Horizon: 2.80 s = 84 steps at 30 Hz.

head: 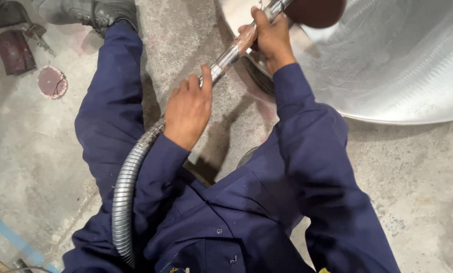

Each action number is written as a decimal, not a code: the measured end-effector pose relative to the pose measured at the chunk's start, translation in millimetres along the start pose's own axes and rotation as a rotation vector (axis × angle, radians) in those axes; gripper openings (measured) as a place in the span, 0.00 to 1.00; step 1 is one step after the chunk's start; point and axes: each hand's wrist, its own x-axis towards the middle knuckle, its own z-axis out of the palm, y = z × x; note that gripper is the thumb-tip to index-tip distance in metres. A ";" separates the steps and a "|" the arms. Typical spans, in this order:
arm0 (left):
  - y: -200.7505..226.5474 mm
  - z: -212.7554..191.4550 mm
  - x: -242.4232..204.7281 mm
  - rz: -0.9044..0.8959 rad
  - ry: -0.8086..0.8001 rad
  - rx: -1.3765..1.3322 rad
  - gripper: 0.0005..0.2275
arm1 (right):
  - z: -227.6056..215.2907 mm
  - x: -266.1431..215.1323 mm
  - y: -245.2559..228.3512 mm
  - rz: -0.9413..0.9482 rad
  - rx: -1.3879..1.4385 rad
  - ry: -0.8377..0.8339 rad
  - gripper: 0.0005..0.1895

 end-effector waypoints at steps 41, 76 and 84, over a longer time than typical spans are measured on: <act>-80.5 43.9 -98.9 -0.185 -0.111 -0.315 0.06 | 95.3 -66.7 63.1 0.009 -0.086 -0.120 0.23; -10.2 32.2 5.6 -0.053 0.010 -0.113 0.17 | 15.9 6.0 16.9 -0.050 0.356 0.014 0.16; -22.0 18.0 -3.3 -0.022 -0.019 -0.175 0.22 | 16.7 10.0 19.8 0.216 0.540 -0.169 0.17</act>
